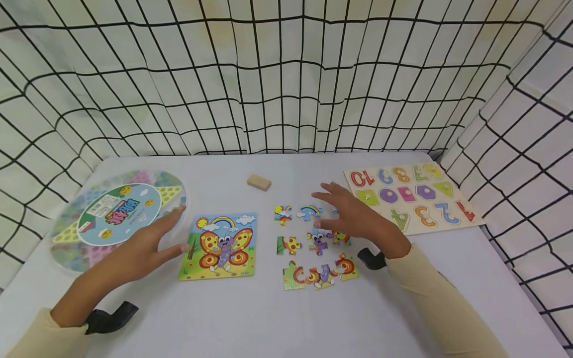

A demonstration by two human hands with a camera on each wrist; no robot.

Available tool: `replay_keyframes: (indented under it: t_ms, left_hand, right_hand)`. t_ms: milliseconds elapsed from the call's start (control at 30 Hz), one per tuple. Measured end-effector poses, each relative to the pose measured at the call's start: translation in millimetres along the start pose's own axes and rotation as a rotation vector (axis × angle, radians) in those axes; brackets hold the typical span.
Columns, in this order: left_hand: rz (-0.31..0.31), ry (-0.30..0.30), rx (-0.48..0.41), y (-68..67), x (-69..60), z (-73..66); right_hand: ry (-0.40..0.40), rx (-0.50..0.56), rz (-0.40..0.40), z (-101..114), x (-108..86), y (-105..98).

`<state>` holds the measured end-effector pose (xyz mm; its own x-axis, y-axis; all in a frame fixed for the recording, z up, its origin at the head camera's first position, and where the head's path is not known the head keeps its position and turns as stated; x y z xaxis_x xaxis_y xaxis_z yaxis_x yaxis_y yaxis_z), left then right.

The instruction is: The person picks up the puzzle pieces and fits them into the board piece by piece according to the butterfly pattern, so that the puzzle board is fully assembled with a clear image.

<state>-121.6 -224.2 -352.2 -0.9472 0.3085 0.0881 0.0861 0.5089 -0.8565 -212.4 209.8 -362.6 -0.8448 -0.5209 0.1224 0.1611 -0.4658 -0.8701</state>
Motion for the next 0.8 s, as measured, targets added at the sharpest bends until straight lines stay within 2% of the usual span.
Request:
replay_keyframes:
  t_ms: [133, 300, 433, 567, 700, 800]
  left_hand:
    - [-0.008, -0.01, 0.016, 6.1, -10.0, -0.2]
    - [0.003, -0.014, 0.071, 15.3, -19.7, -1.4]
    - [0.007, -0.01, 0.104, 22.1, -23.8, -2.5]
    - [0.039, 0.002, 0.07, 26.2, -28.1, 0.3]
    - [0.096, 0.015, 0.031, 29.0, -32.3, 3.4]
    - [0.119, 0.006, 0.027, 30.9, -34.3, 3.7]
  right_hand:
    - [0.015, 0.033, 0.033, 3, -4.8, 6]
    - [0.037, 0.059, 0.016, 12, -13.2, 13]
    - [0.007, 0.08, -0.01, 21, -19.4, 19]
    - [-0.023, 0.117, 0.001, 28, -26.4, 25]
    - [-0.05, 0.18, 0.039, 36, -33.1, 32]
    - [-0.08, 0.217, 0.061, 41, -37.5, 37]
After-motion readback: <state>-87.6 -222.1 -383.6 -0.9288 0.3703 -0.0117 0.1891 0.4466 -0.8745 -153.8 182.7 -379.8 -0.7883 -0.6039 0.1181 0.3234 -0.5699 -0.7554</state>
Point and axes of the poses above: each hand's wrist, its own x-axis towards the middle knuckle, its own y-axis out of the palm, z = x × y, the point moved 1 cm from there along x, towards the middle knuckle, and after that the axes turned 8 degrees about -z, right-handed, at the moved point
